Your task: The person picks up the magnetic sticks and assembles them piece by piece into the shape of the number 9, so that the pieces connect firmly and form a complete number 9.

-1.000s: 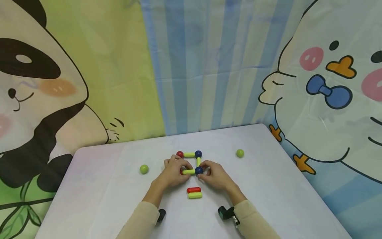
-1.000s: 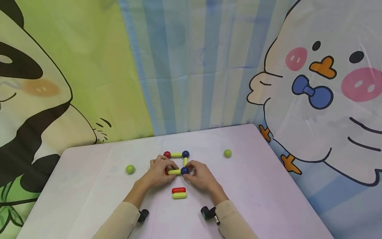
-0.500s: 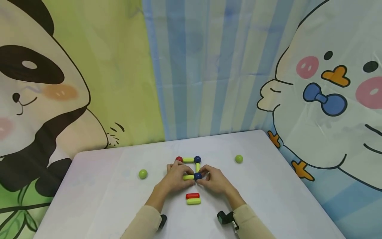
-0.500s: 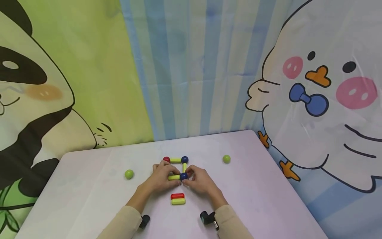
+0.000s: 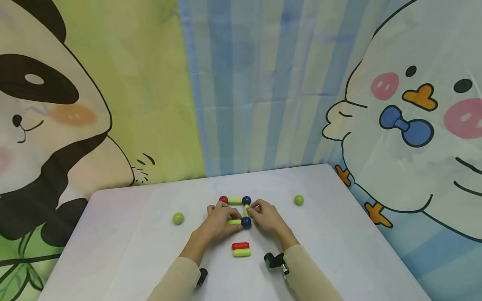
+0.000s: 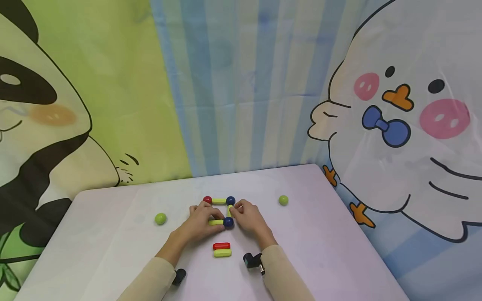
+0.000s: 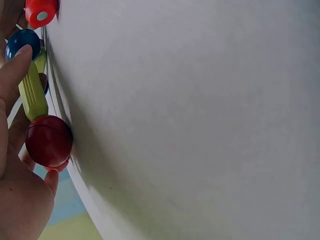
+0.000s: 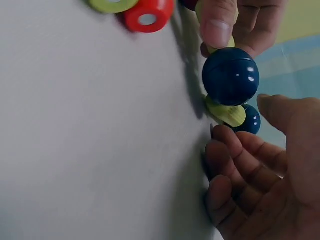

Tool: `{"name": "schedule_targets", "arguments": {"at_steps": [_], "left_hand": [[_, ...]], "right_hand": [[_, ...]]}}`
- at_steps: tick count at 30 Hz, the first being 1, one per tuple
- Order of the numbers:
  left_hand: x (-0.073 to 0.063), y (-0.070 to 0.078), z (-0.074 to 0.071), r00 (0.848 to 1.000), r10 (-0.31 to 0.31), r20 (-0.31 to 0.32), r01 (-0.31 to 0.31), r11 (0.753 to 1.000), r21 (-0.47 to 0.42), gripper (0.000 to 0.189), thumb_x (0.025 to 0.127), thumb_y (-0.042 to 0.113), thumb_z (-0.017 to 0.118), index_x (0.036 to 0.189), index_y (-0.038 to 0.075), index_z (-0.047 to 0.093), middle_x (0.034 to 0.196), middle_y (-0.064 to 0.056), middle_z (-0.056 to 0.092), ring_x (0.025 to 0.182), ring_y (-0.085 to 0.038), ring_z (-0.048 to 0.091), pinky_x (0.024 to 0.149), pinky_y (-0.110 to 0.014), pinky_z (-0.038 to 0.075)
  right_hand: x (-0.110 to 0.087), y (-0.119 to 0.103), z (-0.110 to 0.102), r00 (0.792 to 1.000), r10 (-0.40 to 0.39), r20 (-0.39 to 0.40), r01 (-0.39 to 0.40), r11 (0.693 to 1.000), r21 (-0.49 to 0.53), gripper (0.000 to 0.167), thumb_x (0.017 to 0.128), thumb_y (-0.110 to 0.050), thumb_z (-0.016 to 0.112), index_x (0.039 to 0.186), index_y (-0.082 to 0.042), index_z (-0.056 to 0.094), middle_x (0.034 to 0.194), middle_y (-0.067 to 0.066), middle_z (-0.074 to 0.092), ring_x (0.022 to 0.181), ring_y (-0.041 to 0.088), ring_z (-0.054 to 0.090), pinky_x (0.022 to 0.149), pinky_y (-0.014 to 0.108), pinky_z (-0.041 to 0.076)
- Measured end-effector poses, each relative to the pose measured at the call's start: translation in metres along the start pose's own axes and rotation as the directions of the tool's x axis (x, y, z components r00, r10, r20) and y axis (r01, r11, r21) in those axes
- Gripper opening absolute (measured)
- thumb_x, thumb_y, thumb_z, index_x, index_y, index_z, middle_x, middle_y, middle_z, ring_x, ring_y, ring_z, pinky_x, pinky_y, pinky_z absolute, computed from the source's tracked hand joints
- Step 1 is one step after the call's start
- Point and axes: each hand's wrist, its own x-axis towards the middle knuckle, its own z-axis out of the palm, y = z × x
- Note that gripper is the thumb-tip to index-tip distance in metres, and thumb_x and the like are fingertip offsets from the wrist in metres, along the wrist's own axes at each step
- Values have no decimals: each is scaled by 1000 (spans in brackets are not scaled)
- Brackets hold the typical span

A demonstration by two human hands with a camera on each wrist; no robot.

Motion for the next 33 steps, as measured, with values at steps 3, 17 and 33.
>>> {"name": "schedule_targets", "arguments": {"at_steps": [3,17,33], "left_hand": [[3,0,-1,1000,1,2,-1,1000,-11,20,86,43,82,102,32,77,95,15,68,115,-17,43,95,-49,26],[-4,-4,1,1000,-17,23,18,998,-68,20,87,43,82,101,30,75,97,13,66,115,-19,43,90,-45,32],[-3,-5,-2,999,-4,36,6,998,-56,20,87,44,82,99,30,75,95,11,62,109,-17,44,90,-44,31]], "right_hand": [[9,-5,-1,998,47,-34,-49,997,-56,32,101,-41,63,104,-9,69,81,-1,66,73,15,57,68,31,46],[22,-11,10,986,141,-91,-151,982,-115,33,92,-44,74,83,-12,71,76,-1,65,72,17,57,62,30,43],[33,-14,7,989,124,-80,-131,988,-81,32,95,-41,71,81,-12,73,77,0,65,73,17,56,64,29,41]]}}
